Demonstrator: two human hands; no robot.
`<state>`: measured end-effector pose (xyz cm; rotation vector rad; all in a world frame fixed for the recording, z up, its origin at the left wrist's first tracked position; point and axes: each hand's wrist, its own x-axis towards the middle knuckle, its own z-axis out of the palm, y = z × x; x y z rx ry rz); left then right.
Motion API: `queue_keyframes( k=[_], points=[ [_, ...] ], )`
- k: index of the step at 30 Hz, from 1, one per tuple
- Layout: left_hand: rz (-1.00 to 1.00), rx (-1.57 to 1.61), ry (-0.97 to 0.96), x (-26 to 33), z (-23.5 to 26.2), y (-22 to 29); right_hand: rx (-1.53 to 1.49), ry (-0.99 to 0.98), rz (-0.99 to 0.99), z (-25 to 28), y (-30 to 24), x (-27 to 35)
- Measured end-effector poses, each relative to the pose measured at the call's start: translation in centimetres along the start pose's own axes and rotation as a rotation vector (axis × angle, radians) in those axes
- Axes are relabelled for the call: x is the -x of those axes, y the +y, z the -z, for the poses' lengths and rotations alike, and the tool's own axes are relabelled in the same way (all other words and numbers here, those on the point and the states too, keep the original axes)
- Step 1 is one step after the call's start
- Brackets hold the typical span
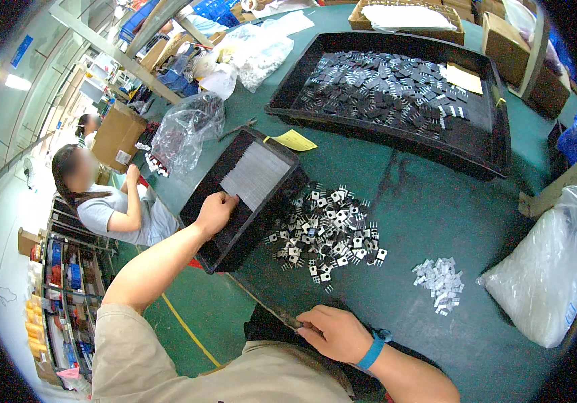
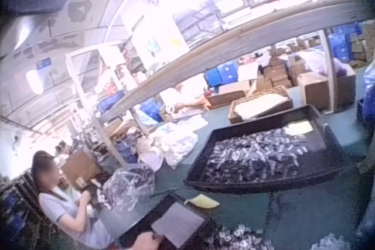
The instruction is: The person assembles small electronic components by hand at a workbench. They pick up black rectangular parts and white plastic pieces, fit them together, and place the finished units into a black tray. The process is repeated continuously throughout the clip.
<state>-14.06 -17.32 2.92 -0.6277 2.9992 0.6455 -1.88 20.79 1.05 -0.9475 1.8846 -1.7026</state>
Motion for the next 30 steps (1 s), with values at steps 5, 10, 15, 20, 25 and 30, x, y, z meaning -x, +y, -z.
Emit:
queue_keyframes(
  k=[5, 10, 15, 20, 25, 30],
  points=[
    [0.022, 0.051, -0.043, -0.3, 0.1, -1.3, 0.004, -0.009, -0.008, 0.1, -0.3, -0.1],
    [0.066, 0.071, -0.054, -0.3, 0.2, -0.4, 0.012, -0.012, -0.012, 0.1, -0.2, -0.1],
    [0.097, 0.051, 0.01, -0.8, 0.9, -0.6, 0.011, -0.017, -0.015, 0.1, -0.2, -0.1],
    [0.09, 0.049, -0.021, -1.4, 1.2, -0.4, 0.009, -0.008, -0.007, 0.1, -0.2, -0.1],
    [0.042, 0.008, -0.022, -1.6, 1.4, -1.4, 0.01, -0.014, -0.009, 0.2, -0.2, -0.2],
    [0.037, 0.062, -0.046, -1.3, 1.6, -0.8, 0.016, -0.01, -0.006, 0.1, -0.1, -0.1]
  ],
)
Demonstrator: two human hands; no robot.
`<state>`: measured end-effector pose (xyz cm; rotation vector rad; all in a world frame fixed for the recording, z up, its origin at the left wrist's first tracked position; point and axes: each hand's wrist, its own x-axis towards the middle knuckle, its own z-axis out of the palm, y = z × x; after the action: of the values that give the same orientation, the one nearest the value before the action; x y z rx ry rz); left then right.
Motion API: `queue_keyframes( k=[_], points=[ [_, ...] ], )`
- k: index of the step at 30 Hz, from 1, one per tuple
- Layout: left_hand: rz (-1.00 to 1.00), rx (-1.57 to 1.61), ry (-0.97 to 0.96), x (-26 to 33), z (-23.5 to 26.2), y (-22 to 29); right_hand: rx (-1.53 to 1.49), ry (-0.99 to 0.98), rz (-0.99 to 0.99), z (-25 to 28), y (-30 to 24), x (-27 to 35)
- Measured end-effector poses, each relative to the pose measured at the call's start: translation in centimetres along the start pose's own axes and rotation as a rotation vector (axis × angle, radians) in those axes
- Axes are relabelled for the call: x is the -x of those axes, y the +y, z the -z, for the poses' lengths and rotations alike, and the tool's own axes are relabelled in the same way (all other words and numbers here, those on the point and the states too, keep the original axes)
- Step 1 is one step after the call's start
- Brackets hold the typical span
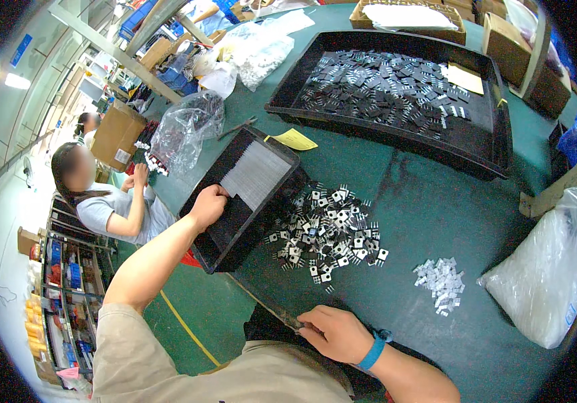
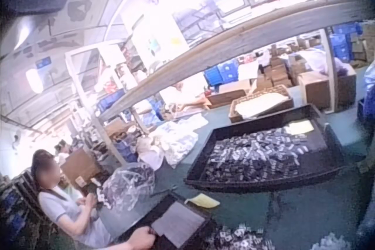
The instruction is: The person assembles small electronic components by hand at a workbench. They pick up black rectangular parts and white plastic pieces, fit them together, and place the finished units into a black tray. The process is repeated continuously throughout the clip.
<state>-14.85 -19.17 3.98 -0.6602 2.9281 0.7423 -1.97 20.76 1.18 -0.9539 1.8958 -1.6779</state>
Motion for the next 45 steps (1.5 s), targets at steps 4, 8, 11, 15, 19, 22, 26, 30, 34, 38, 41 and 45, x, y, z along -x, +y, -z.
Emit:
queue_keyframes(
  k=[4, 8, 11, 15, 19, 22, 26, 30, 34, 38, 41, 45],
  points=[
    [0.016, -0.019, -0.024, 0.4, 0.0, 0.1, 0.006, -0.026, -0.002, 0.2, 0.0, 0.0],
    [0.012, 0.047, -0.072, 1.1, 0.2, -0.1, 0.006, -0.02, 0.004, 0.2, -0.1, 0.0],
    [-0.018, 0.102, -0.03, 1.4, 0.1, 0.2, 0.01, -0.022, 0.004, 0.2, -0.1, -0.1],
    [0.006, 0.122, -0.034, 1.2, 0.0, 0.4, 0.017, -0.015, 0.015, 0.1, 0.1, 0.0],
    [0.015, 0.102, -0.002, 0.9, -0.2, 0.1, 0.012, -0.012, 0.013, 0.1, 0.1, 0.0],
    [0.0, 0.102, 0.004, 0.9, -0.4, 0.0, 0.011, -0.012, 0.011, 0.1, 0.0, 0.0],
    [-0.016, 0.086, 0.012, 0.9, -0.8, -0.3, -0.001, -0.007, -0.008, 0.1, 0.0, 0.0],
    [-0.036, 0.124, 0.038, 0.9, -1.0, -1.2, 0.006, -0.01, 0.006, 0.1, 0.1, 0.0],
    [0.008, 0.144, -0.027, 1.0, -0.9, -0.9, 0.012, -0.019, -0.003, 0.1, 0.0, 0.0],
    [-0.014, 0.118, 0.0, 0.6, -1.1, -1.3, 0.001, -0.02, -0.002, 0.1, 0.0, 0.0],
    [0.011, 0.072, -0.018, 1.0, -0.8, -0.4, 0.006, -0.017, 0.002, 0.1, 0.1, 0.0],
    [-0.021, 0.023, -0.003, 1.4, -0.8, -0.2, 0.005, -0.02, 0.003, 0.1, 0.1, 0.0]
  ],
)
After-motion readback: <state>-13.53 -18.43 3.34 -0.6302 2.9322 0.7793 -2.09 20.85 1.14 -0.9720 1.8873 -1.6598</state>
